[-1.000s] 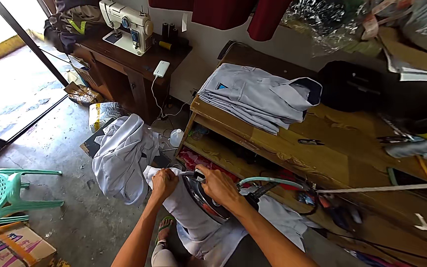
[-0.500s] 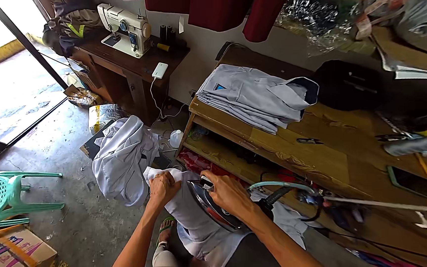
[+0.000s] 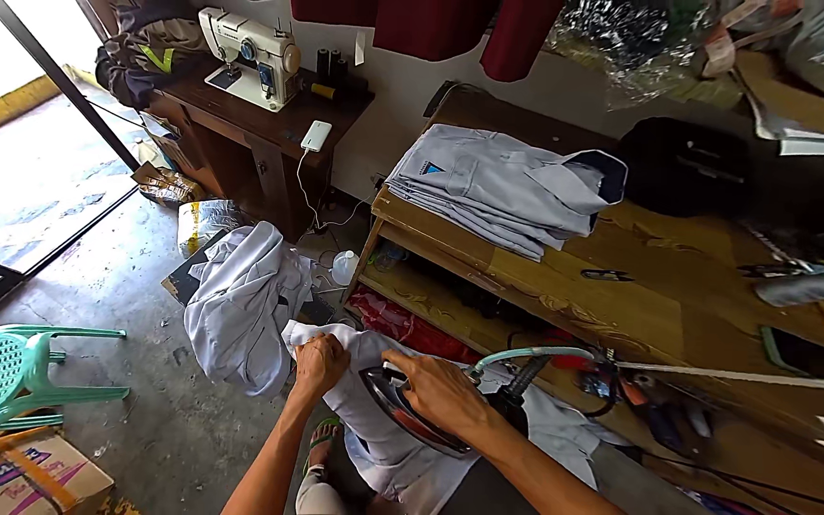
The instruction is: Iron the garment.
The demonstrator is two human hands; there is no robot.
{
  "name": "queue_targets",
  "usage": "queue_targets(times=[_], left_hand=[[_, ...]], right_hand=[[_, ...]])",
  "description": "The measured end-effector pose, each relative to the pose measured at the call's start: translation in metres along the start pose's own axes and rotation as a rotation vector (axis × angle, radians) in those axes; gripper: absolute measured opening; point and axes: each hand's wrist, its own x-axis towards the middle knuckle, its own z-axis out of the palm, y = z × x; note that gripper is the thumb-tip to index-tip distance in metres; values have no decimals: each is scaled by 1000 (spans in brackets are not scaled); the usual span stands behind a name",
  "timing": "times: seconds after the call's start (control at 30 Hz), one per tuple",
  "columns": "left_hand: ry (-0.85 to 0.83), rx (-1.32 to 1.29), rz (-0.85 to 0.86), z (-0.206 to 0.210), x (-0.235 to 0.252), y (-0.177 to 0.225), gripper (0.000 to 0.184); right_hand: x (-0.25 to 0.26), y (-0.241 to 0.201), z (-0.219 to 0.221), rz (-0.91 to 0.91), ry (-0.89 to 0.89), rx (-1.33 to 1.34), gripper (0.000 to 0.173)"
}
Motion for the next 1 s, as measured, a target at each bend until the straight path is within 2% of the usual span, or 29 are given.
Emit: queue_targets(times=[0.13,0.23,0.4,0.53,0.7,0.83,0.93,1.0], left_hand=[[-6,-68,13,2,4,-5,33],[21,-132,38,4,7,-12,32],[14,-143,27,4,8,-12,32],[52,-138,43,4,6,-12,31],[145,-181,91,3,6,-17,28],[254,-320,176,5,13,-24,25],[401,-425,173,-1,21,-25,23],[529,-403,96,-2,27,-32,23]], right_hand=[[14,5,-3,86,61,57,48],[12,-5,1,9,46,49,49],[-38,-16,15,-109,-138,39,46],[-96,16,36,-47,-221,109,48],[-178,84,72,181,66,328,47],[-226,142,112,381,225,399,45],[-251,177,138,508,311,404,46],[-263,196,152,577,333,396,49]])
